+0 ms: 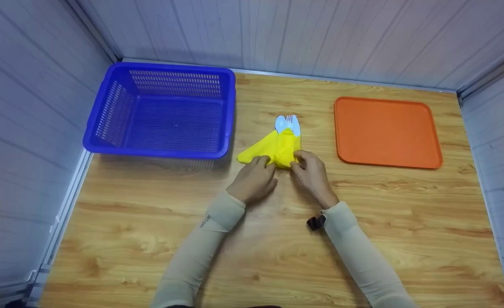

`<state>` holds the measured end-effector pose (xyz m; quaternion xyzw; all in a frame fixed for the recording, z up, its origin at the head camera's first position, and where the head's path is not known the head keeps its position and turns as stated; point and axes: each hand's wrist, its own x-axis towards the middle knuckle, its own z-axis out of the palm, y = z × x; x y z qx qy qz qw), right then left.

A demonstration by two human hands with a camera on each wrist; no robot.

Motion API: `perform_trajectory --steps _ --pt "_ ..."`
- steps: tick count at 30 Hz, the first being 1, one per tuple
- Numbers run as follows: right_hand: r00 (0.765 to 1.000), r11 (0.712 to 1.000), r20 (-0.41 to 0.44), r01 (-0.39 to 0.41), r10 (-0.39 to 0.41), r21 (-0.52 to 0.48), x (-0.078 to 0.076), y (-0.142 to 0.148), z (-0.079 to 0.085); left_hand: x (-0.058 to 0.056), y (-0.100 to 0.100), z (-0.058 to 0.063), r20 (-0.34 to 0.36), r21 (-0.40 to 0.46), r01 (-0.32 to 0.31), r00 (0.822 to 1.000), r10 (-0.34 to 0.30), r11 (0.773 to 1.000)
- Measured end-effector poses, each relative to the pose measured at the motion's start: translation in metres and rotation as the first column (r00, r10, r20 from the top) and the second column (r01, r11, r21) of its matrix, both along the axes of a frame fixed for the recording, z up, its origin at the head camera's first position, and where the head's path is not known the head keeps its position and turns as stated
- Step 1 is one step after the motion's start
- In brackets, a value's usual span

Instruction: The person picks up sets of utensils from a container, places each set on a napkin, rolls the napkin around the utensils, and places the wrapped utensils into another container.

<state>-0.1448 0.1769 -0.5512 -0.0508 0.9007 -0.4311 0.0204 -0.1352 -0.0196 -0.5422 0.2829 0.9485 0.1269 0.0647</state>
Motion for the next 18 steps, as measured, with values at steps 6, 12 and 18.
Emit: perform_trajectory --steps 6,12,18 --pt "0.993 0.982 -0.113 -0.003 0.025 0.191 -0.001 -0.012 0.001 0.002 0.002 0.003 0.027 -0.028 -0.028 0.999 0.028 0.999" --pt "0.99 0.952 -0.138 0.009 0.035 0.306 0.001 -0.022 0.001 0.011 0.005 0.007 -0.216 0.02 -0.12 0.969 0.122 0.993" --pt "0.988 0.931 -0.152 0.045 0.011 0.361 0.002 -0.026 0.0 0.016 0.012 0.006 -0.336 0.049 -0.006 0.942 0.022 0.999"
